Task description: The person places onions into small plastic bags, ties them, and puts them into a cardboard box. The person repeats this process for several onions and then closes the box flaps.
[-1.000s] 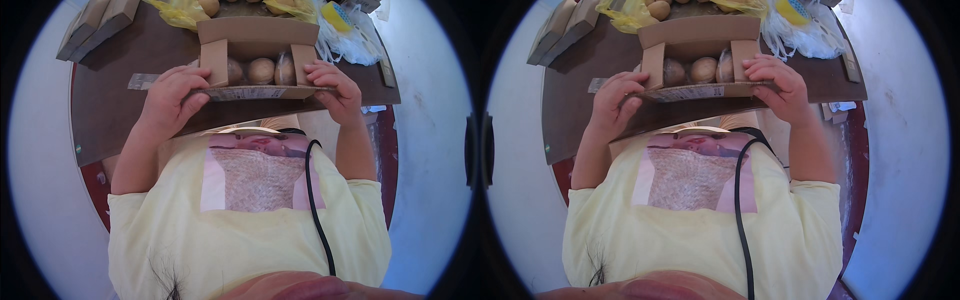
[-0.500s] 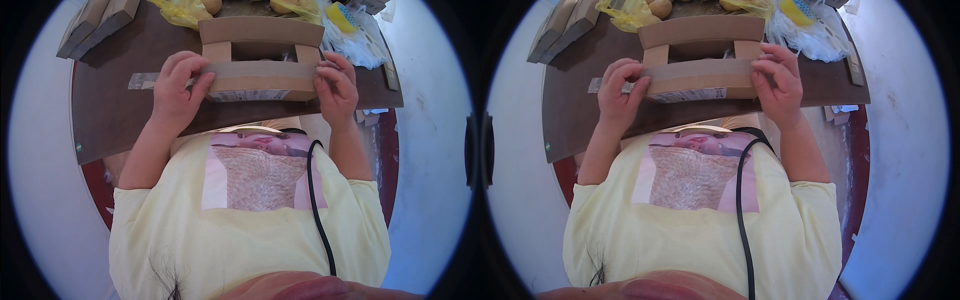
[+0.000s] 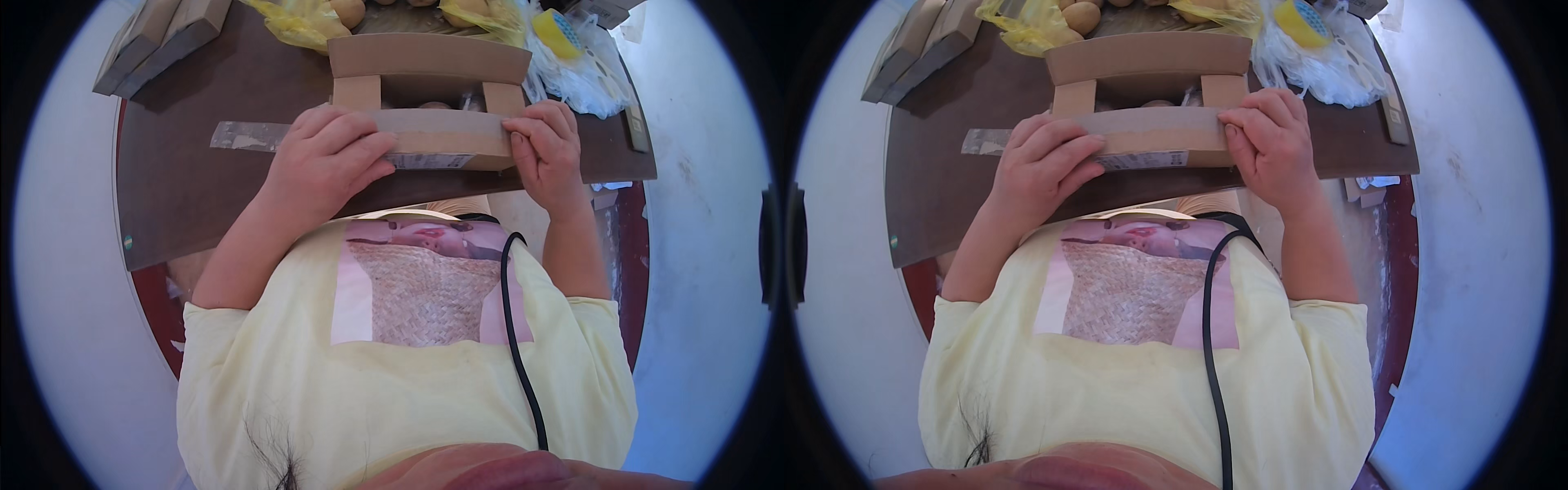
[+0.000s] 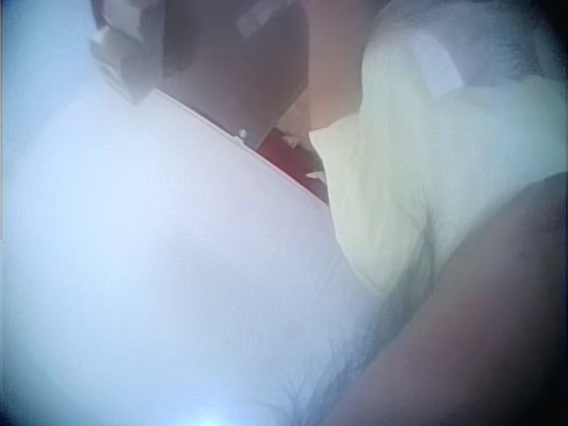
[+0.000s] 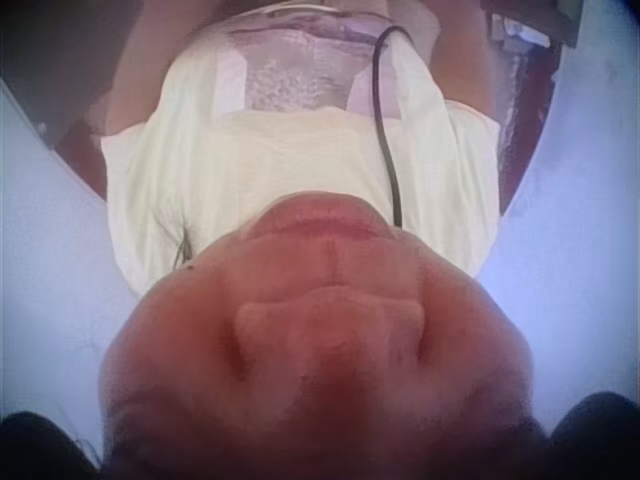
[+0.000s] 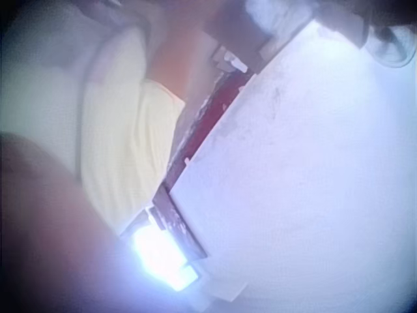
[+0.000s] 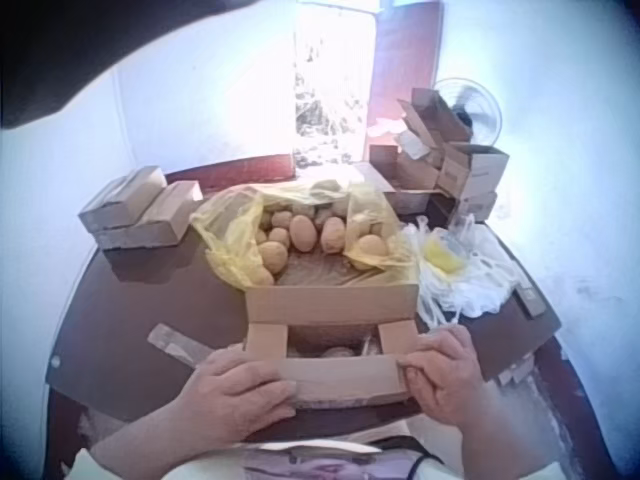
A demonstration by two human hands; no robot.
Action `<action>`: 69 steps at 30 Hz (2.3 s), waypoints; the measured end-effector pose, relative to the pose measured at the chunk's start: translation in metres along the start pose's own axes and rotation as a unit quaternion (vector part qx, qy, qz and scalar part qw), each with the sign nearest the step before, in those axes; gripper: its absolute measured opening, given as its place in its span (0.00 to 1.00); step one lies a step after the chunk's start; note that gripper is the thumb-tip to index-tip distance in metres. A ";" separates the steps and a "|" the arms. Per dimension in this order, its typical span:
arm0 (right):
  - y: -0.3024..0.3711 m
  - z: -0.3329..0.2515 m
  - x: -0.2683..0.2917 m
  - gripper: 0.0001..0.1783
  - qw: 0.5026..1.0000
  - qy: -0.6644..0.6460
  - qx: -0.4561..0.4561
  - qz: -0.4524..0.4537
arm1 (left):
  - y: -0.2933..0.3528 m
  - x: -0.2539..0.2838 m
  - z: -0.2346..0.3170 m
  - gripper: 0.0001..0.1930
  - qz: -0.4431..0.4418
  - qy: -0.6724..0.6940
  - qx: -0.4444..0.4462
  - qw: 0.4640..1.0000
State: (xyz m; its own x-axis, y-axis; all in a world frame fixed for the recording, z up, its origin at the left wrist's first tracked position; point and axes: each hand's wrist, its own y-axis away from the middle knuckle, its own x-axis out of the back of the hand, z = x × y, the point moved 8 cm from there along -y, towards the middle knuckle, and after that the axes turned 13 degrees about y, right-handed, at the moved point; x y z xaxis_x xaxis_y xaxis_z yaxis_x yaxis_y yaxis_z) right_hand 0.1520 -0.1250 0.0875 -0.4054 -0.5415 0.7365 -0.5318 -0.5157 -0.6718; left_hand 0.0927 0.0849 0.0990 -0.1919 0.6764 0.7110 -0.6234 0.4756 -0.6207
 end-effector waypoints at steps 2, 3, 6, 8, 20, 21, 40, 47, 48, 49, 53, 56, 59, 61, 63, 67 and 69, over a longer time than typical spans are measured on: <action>-0.009 -0.001 0.001 0.03 1.000 0.006 0.013 -0.027 | -0.001 -0.007 -0.004 0.16 -0.021 0.002 -0.004 1.000; -0.014 -0.001 0.000 0.03 0.999 0.001 0.017 -0.040 | 0.000 -0.007 -0.004 0.15 -0.018 -0.002 -0.003 1.000; -0.024 -0.002 -0.002 0.05 0.997 0.008 0.025 -0.075 | 0.000 -0.007 -0.004 0.15 -0.009 -0.002 -0.004 1.000; -0.031 -0.005 -0.005 0.06 0.994 0.024 0.027 -0.106 | 0.001 -0.007 -0.005 0.15 0.001 0.002 -0.004 1.000; -0.058 -0.023 -0.055 0.33 0.884 0.264 0.123 -0.367 | 0.000 -0.008 -0.007 0.12 -0.003 -0.007 0.003 1.000; -0.060 -0.022 -0.059 0.33 0.866 0.272 0.124 -0.402 | 0.000 -0.009 -0.007 0.12 -0.006 -0.009 0.003 1.000; -0.054 -0.029 -0.052 0.44 0.846 0.157 0.174 -0.478 | 0.002 -0.012 -0.006 0.12 0.001 -0.012 0.004 1.000; -0.062 -0.031 -0.048 0.40 0.869 0.156 0.174 -0.437 | 0.000 -0.012 -0.005 0.12 -0.001 -0.010 0.007 1.000; -0.061 -0.031 -0.050 0.40 0.866 0.160 0.176 -0.439 | 0.000 -0.012 -0.005 0.12 -0.004 -0.008 0.006 1.000; -0.060 -0.031 -0.052 0.40 0.864 0.164 0.179 -0.441 | 0.000 -0.012 -0.005 0.13 -0.007 -0.007 0.007 1.000; -0.060 -0.032 -0.054 0.38 0.869 0.175 0.176 -0.428 | -0.001 -0.012 -0.004 0.15 -0.020 -0.017 0.013 1.000; -0.060 -0.034 -0.040 0.35 0.905 0.144 0.158 -0.369 | -0.002 -0.014 -0.002 0.16 -0.025 -0.034 -0.002 0.999; -0.053 -0.041 -0.021 0.33 0.935 0.122 0.152 -0.296 | -0.006 -0.012 0.001 0.16 -0.035 -0.025 -0.001 0.999; -0.047 -0.046 -0.017 0.32 0.934 0.131 0.169 -0.287 | -0.009 -0.013 0.000 0.15 -0.051 -0.031 -0.002 0.998; -0.043 -0.046 -0.021 0.31 0.937 0.133 0.157 -0.281 | -0.010 -0.015 -0.002 0.14 -0.061 -0.032 0.000 0.998; -0.039 -0.043 -0.025 0.29 0.944 0.133 0.141 -0.268 | -0.016 -0.019 -0.005 0.13 -0.046 -0.020 0.012 0.999; -0.037 -0.043 -0.026 0.28 0.948 0.126 0.138 -0.257 | -0.018 -0.022 -0.006 0.13 -0.035 -0.006 0.016 0.999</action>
State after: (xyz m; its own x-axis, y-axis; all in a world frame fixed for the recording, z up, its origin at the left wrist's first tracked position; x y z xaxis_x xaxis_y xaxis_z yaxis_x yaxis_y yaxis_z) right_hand 0.1504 -0.0634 0.0967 -0.3292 -0.0129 0.9442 -0.5068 -0.8413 -0.1882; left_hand 0.1127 0.0650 0.0931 -0.1553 0.6351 0.7567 -0.6596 0.5036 -0.5580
